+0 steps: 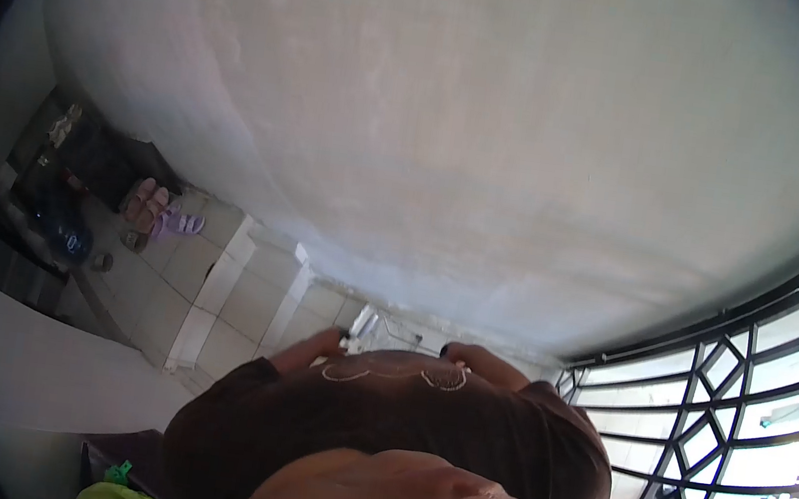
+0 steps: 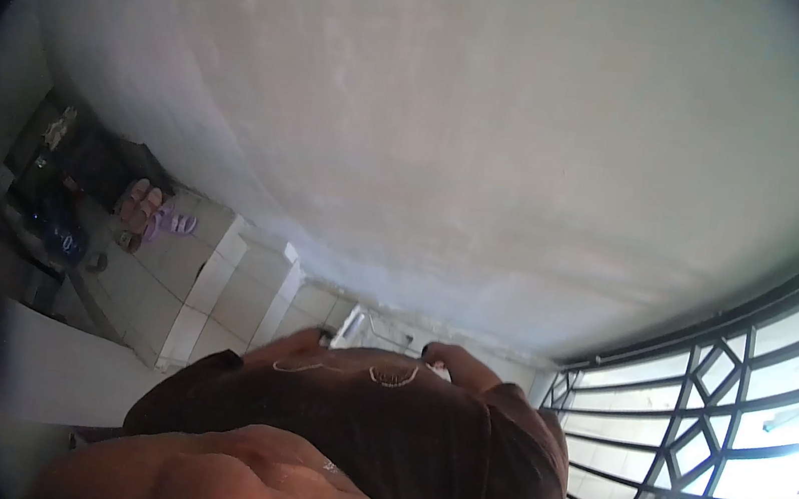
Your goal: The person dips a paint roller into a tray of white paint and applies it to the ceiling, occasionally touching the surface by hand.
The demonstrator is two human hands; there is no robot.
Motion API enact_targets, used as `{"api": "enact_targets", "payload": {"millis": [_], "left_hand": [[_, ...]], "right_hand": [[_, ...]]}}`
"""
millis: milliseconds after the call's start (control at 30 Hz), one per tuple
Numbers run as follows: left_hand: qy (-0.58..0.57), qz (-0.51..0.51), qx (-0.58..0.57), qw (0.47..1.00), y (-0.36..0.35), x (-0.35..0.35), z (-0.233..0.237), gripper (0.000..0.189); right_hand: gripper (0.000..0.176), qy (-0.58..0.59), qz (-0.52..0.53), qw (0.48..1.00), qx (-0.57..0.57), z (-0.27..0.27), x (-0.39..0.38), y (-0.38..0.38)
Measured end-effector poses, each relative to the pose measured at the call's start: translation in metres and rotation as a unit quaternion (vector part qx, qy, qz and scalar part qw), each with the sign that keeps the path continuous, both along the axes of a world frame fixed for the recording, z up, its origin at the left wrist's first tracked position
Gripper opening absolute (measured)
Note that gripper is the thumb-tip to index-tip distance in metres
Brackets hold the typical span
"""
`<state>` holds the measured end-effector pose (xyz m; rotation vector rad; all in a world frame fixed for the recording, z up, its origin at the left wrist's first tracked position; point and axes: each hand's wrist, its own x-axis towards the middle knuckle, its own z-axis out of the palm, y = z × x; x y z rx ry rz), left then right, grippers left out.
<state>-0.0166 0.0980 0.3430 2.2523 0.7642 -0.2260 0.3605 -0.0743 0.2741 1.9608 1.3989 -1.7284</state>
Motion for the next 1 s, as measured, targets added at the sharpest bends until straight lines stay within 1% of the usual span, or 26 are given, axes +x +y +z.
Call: {"api": "enact_targets", "payload": {"millis": [33, 67, 100, 133, 167, 200, 233, 267, 300, 333, 367, 400, 433, 467, 533, 567, 667, 700, 800, 833, 933, 967, 1000], "left_hand": [[0.081, -0.059, 0.114, 0.988, 0.010, 0.037, 0.017, 0.056], [0.132, -0.084, 0.123, 0.980, 0.020, 0.077, 0.039, 0.057], [0.076, -0.132, 0.232, 0.961, 0.028, 0.109, 0.045, 0.062], [-0.030, -0.170, 0.304, 0.937, 0.026, 0.142, 0.089, 0.067], [-0.095, -0.176, 0.344, 0.917, 0.024, 0.179, 0.125, 0.073], [-0.156, -0.190, 0.407, 0.880, 0.020, 0.211, 0.168, 0.076], [-0.200, -0.186, 0.443, 0.854, 0.024, 0.241, 0.183, 0.077], [-0.174, -0.182, 0.445, 0.860, 0.019, 0.262, 0.221, 0.079], [-0.162, -0.165, 0.452, 0.862, 0.016, 0.282, 0.245, 0.080], [-0.150, -0.149, 0.459, 0.863, 0.017, 0.297, 0.255, 0.081], [-0.152, -0.155, 0.469, 0.856, 0.020, 0.309, 0.255, 0.083], [-0.156, -0.161, 0.480, 0.848, 0.024, 0.321, 0.254, 0.084], [-0.159, -0.167, 0.490, 0.840, 0.028, 0.329, 0.250, 0.086], [-0.135, -0.167, 0.496, 0.841, 0.033, 0.335, 0.246, 0.087], [-0.088, -0.168, 0.507, 0.840, 0.043, 0.342, 0.237, 0.091], [-0.080, -0.160, 0.523, 0.833, 0.050, 0.342, 0.231, 0.087], [-0.052, -0.178, 0.553, 0.812, 0.072, 0.339, 0.205, 0.089], [-0.036, -0.187, 0.565, 0.802, 0.075, 0.335, 0.205, 0.092], [0.025, -0.218, 0.581, 0.784, 0.084, 0.329, 0.193, 0.095], [0.050, -0.238, 0.600, 0.762, 0.086, 0.328, 0.188, 0.097], [0.056, -0.294, 0.610, 0.733, 0.081, 0.330, 0.180, 0.098], [0.059, -0.297, 0.613, 0.730, 0.079, 0.334, 0.179, 0.097], [0.061, -0.300, 0.615, 0.727, 0.074, 0.339, 0.178, 0.096]], "right_hand": [[0.028, 0.018, -0.023, 1.000, 0.010, 0.042, 0.002, -0.003], [0.030, 0.031, -0.020, 0.999, 0.022, 0.050, 0.000, -0.002], [0.034, 0.030, 0.012, 0.999, 0.011, 0.029, 0.001, 0.002], [0.037, 0.030, -0.011, 0.999, 0.020, 0.033, -0.001, -0.001], [0.040, 0.037, -0.005, 0.999, 0.022, 0.008, 0.000, 0.000], [0.039, 0.043, 0.004, 0.998, 0.035, -0.013, 0.001, 0.001], [0.038, 0.025, -0.013, 1.000, 0.011, 0.004, -0.002, 0.000], [0.037, 0.020, 0.034, 0.999, 0.003, 0.012, -0.002, 0.001], [0.037, 0.012, 0.003, 1.000, 0.018, 0.012, -0.004, -0.002], [0.036, 0.002, 0.003, 1.000, 0.010, 0.025, -0.005, -0.003], [0.036, 0.015, -0.033, 0.999, 0.026, 0.027, -0.004, -0.007], [0.036, 0.018, -0.021, 0.999, 0.042, 0.022, -0.001, -0.009], [0.036, 0.025, -0.044, 0.998, 0.041, 0.022, 0.000, -0.012], [0.036, 0.031, -0.067, 0.996, 0.041, 0.023, 0.003, -0.013], [0.036, 0.030, -0.061, 0.998, 0.018, 0.017, 0.011, -0.015], [0.037, 0.029, -0.057, 0.998, 0.007, 0.013, 0.015, -0.016], [0.035, 0.042, -0.096, 0.994, 0.026, 0.028, 0.023, -0.026], [0.035, 0.041, -0.119, 0.991, 0.047, 0.023, 0.024, -0.030], [0.034, 0.046, -0.149, 0.987, 0.049, 0.012, 0.024, -0.030], [0.033, 0.050, -0.162, 0.985, 0.041, 0.009, 0.023, -0.031], [0.033, 0.065, -0.183, 0.980, 0.038, 0.010, 0.015, -0.032], [0.033, 0.075, -0.207, 0.972, 0.076, 0.013, 0.013, -0.037], [0.033, 0.082, -0.218, 0.970, 0.071, 0.014, 0.012, -0.039]]}}
